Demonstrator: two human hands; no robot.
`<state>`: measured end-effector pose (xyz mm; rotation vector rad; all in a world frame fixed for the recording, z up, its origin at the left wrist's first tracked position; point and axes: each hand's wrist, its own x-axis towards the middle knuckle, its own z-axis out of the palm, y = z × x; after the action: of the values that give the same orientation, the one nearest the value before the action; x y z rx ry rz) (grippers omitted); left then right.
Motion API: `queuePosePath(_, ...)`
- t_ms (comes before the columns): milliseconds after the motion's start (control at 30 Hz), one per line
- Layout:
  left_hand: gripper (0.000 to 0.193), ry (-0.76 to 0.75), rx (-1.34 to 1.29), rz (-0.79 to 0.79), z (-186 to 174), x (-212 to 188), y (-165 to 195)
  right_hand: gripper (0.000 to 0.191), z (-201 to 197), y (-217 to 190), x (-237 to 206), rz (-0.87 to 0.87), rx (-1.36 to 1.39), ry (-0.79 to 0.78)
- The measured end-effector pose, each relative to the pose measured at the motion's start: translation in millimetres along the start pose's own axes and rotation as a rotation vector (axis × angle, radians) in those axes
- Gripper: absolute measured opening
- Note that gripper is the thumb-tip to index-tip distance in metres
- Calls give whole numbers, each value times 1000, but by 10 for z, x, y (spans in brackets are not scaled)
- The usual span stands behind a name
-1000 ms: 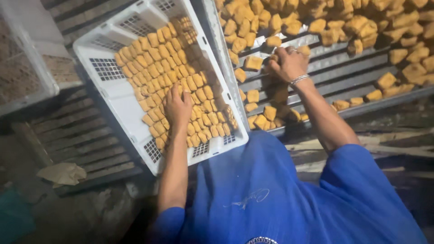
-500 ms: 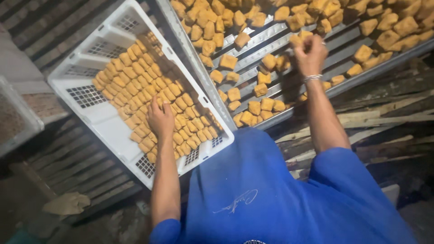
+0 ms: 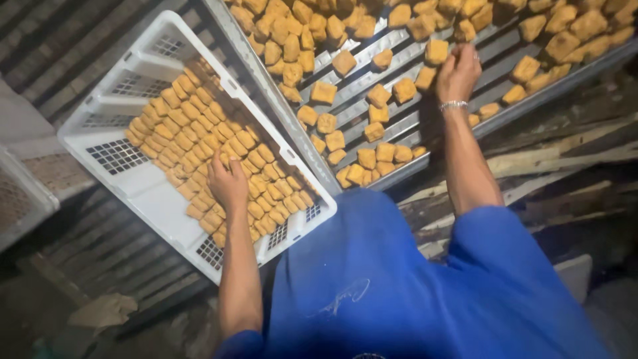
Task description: The person picks up pieces of tofu from metal drying racks and arranges them in neat rows inside a white plastic crate, occasionally steadying the crate with one hand while placing pieces with the other. The crate gradually fills with orderly rows of tofu as loose pieces are cleared from the racks.
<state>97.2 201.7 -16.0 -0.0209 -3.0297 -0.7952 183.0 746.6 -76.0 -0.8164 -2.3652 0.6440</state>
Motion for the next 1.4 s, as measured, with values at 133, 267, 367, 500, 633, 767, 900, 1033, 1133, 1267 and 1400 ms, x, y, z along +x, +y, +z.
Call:
queuePosePath(133,45,46,14,23,52,19,7,14,-9,-50,-5,-131,-37,-60)
queuePosePath(267,44,22,30,-18,69,-31,-51,32,31,-17,74,64,-4,-98)
queuePosePath(367,42,7,29,-50,64,-13,-81,47,108,-21,310,130,-3,-218)
queuePosePath(500,43,32,11,28,41,12,-61,39,8,-15,405,226,52,-242)
queuePosePath(633,43,18,10,-40,33,-18,-13,30,-125,-83,-20,-26,-78,-182)
queuePosePath(767,43,19,-3,-35,47,-15,2,32,36,-136,-347,53,-60,-171)
queuePosePath(900,45,31,28,-7,22,4,5,42,128,-85,-234,47,-52,-93)
queuePosePath(1033,46,-44,15,-99,-5,17,48,42,41,-79,-261,40,36,-105)
queuePosePath(1133,45,-9,-3,-64,1,31,88,46,31,-197,-523,-132,71,-193)
queuePosePath(1267,44,17,-21,-21,7,26,98,56,173,-338,-756,-188,91,-246)
queuePosePath(1400,44,2,0,-21,11,24,81,57,304,-375,-682,-103,105,-149)
